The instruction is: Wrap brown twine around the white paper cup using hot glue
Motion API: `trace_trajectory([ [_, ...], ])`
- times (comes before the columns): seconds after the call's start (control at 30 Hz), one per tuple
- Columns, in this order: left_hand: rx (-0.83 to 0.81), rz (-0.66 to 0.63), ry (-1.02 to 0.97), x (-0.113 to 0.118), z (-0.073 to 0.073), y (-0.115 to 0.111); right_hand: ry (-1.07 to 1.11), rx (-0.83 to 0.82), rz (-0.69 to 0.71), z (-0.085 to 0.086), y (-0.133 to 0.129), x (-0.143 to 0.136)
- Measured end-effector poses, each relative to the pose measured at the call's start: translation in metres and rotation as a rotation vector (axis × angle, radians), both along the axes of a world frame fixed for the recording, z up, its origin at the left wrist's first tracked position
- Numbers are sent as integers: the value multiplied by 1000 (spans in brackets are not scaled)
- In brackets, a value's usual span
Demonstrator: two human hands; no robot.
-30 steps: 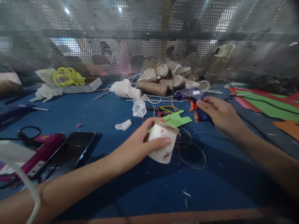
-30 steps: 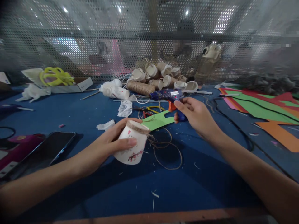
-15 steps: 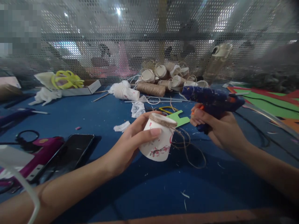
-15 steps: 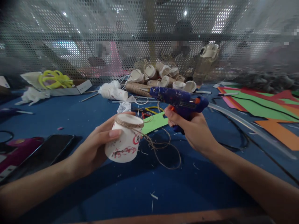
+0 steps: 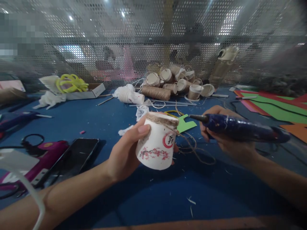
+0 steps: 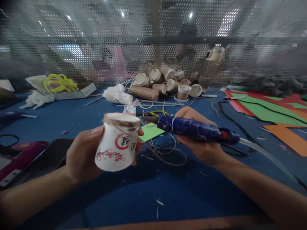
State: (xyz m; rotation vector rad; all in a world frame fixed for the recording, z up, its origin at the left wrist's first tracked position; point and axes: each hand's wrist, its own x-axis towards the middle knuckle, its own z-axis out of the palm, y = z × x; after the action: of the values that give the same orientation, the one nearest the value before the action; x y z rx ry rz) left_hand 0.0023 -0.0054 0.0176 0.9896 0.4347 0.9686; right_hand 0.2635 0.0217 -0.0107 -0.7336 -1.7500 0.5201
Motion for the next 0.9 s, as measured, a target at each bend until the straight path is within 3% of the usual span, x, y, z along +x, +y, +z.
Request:
trace_trajectory([
  [0.1,-6,-32,-37,0,0,0,-29,72,123,3,-4,-1],
  [0.2,-3,-71,-87,0,-1,0,-122,165,144,6,-5,-1],
  [0.57,-6,-84,-80,-2,-1,1,-206,238,76,10,-7,1],
  [0.9,85,52,34,-1,-4,0,-138,318,-11,11,-11,-5],
])
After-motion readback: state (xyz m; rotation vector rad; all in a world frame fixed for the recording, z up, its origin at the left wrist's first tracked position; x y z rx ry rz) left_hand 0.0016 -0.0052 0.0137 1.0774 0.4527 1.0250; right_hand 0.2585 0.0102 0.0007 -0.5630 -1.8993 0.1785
